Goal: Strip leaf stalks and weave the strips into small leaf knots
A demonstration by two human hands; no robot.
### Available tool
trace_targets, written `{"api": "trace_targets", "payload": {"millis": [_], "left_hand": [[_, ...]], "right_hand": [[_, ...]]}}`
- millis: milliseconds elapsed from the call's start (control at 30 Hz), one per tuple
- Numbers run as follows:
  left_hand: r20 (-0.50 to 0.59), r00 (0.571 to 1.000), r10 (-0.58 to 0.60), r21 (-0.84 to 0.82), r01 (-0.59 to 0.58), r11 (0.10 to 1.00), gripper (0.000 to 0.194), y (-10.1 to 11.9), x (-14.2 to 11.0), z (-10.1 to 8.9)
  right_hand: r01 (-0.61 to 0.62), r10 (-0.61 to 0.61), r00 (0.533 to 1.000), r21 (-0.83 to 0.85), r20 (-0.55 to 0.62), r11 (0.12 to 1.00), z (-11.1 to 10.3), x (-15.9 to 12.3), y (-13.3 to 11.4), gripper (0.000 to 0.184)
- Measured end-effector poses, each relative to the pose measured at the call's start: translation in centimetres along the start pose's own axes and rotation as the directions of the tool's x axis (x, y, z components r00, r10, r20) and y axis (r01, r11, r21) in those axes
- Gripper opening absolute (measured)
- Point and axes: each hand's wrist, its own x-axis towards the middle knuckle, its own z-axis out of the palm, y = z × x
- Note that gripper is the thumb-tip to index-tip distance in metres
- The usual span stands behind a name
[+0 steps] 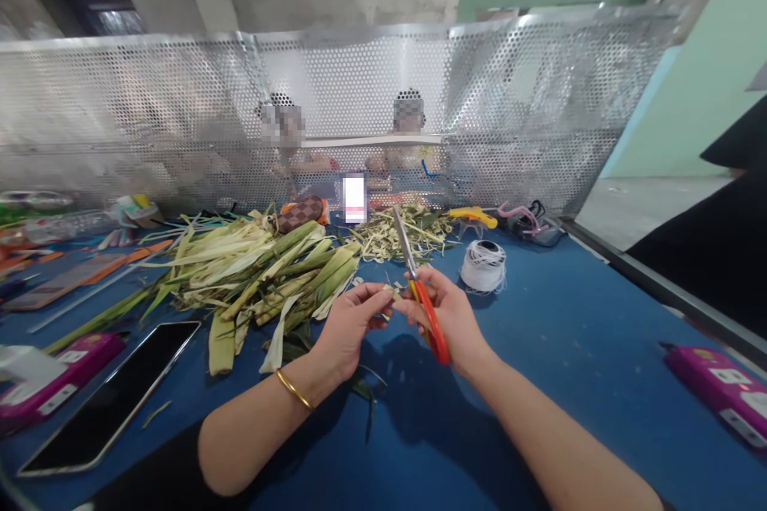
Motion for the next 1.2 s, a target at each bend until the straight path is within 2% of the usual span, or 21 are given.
{"api": "trace_targets", "payload": {"millis": [100, 367, 667, 833, 1033, 1200], "left_hand": [[0.009, 1.000, -0.029, -0.029, 0.029, 0.999, 0.023, -0.4, -0.4, 0.2], [0.085, 0.991, -0.103, -0.062, 0.109, 0.992, 0.022, -0.2, -0.5, 0.3], [0.043, 0.996, -0.082, -0.073, 0.085, 0.994, 0.015, -0.3, -0.5, 0.4], [0.060, 0.990, -0.128, 0.025, 0.127, 0.992, 0.008, 0.1, -0.4, 0.1], [0.054, 0.980, -0.192, 0.151, 0.182, 0.972, 0.007, 0.3, 0.0, -0.2], [0.024, 0.987, -0.161, 0.086, 0.158, 0.984, 0.010, 0.3, 0.2, -0.3]], "right_hand": [[0.004, -0.004, 1.000, 0.003, -0.020, 1.000, 0.2, 0.0, 0.4, 0.057], [0.035, -0.037, 0.999, 0.063, 0.018, 0.997, -0.6, 0.2, 0.1, 0.054], [0.056, -0.055, 0.998, -0.047, 0.033, 0.997, -0.6, 0.3, 0.0, 0.052], [0.045, -0.037, 0.996, -0.089, 0.085, 0.995, -0.9, 0.4, 0.1, 0.047], [0.119, -0.092, 0.986, -0.205, 0.136, 0.971, -1.4, 0.8, 0.8, 0.041], [0.110, -0.097, 0.993, -0.226, 0.069, 0.968, -1.6, 1.1, 0.6, 0.052]]}}
